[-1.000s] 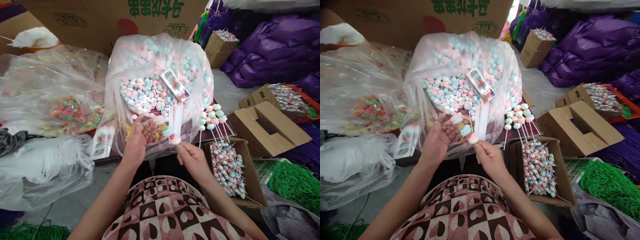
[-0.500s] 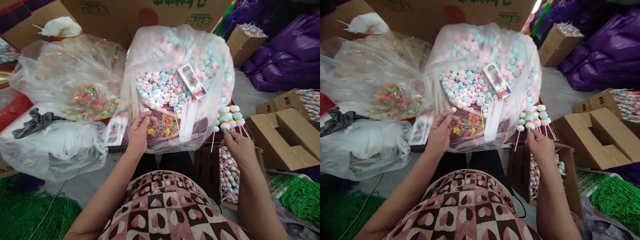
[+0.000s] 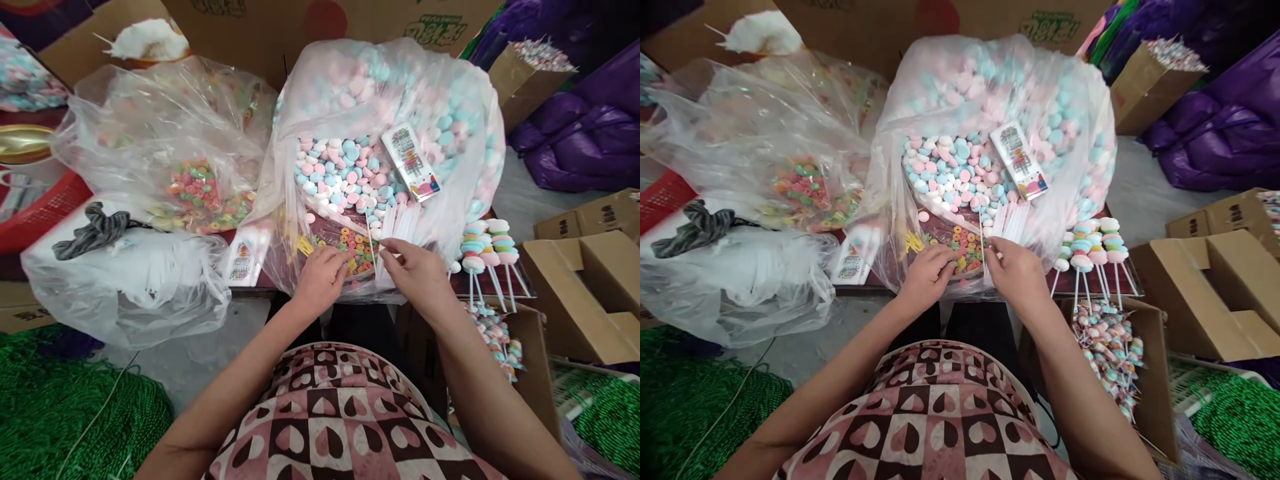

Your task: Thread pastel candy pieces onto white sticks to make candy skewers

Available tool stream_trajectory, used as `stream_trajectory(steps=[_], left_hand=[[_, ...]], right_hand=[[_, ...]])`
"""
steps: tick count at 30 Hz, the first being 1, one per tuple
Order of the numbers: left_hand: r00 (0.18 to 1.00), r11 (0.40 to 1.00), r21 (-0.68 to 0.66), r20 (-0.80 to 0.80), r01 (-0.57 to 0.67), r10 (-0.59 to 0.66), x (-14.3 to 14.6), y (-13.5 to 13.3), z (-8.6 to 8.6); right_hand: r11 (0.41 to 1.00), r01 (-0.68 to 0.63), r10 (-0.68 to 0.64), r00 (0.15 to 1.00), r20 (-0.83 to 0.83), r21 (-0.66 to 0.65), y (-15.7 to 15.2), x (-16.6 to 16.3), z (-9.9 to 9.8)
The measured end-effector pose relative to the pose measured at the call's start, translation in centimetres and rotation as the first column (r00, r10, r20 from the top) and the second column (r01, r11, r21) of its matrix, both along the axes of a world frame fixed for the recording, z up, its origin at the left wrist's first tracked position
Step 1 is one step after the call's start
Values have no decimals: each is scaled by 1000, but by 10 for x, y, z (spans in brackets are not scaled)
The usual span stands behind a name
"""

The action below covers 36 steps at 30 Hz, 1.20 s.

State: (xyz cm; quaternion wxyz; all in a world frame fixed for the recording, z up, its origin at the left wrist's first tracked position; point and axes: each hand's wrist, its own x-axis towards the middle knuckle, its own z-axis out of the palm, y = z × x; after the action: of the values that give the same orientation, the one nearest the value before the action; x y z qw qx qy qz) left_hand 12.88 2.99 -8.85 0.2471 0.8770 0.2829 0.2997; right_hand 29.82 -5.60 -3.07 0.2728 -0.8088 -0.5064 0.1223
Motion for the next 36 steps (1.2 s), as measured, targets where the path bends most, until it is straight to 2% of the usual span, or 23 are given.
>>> stream_trajectory(steps=[2,4,6,9,12,15,18,21,23,24,26,28,29,33,36], left_hand=[[1000,1000,26,-19,5,-4,-1,0,-3],[999,999,34,-32,14,-13,-1,-1,-3],[998,999,45,-54,21,-19,-1,-2,-3],[996,998,61,-86,25,-19,-2,-3,-2],[996,998,57,-87,24,-19,-2,-4,-2],[998,999,36,-63,23,-20,-3,-4,-3],[1000,999,-45,-15,3,-4,-2,-2,-1],[997,976,-215,65,-27,42,-1,2,7],[981,916,-398,158,-44,115,1,5,17],[963,861,-507,218,-29,160,3,6,21],[907,712,-697,350,85,234,5,8,30],[840,576,-782,463,237,282,7,7,37],[811,532,-794,502,294,301,7,7,40],[769,441,-821,531,363,356,7,0,46],[762,427,-822,538,378,361,6,-2,47]], right_hand=[[982,4,32,982,185,-191,23,-2,-4],[942,17,82,957,280,-335,36,-6,-5],[909,8,141,935,326,-416,41,-12,-4],[897,6,164,924,346,-442,42,-16,-4],[940,31,62,964,258,-341,41,-10,-11],[993,89,-89,996,-1,-79,38,2,-24],[977,171,-129,951,-282,129,30,7,-31],[963,212,-95,840,-534,163,18,-1,-26],[965,213,-51,725,-687,152,8,-12,-19],[965,211,-26,665,-746,154,2,-18,-15],[967,192,31,561,-827,167,-7,-29,-10],[970,174,68,474,-878,168,-15,-36,-10],[973,168,74,434,-898,161,-18,-38,-11],[982,143,71,327,-942,124,-24,-40,-19],[987,115,74,313,-947,115,-25,-40,-22]])
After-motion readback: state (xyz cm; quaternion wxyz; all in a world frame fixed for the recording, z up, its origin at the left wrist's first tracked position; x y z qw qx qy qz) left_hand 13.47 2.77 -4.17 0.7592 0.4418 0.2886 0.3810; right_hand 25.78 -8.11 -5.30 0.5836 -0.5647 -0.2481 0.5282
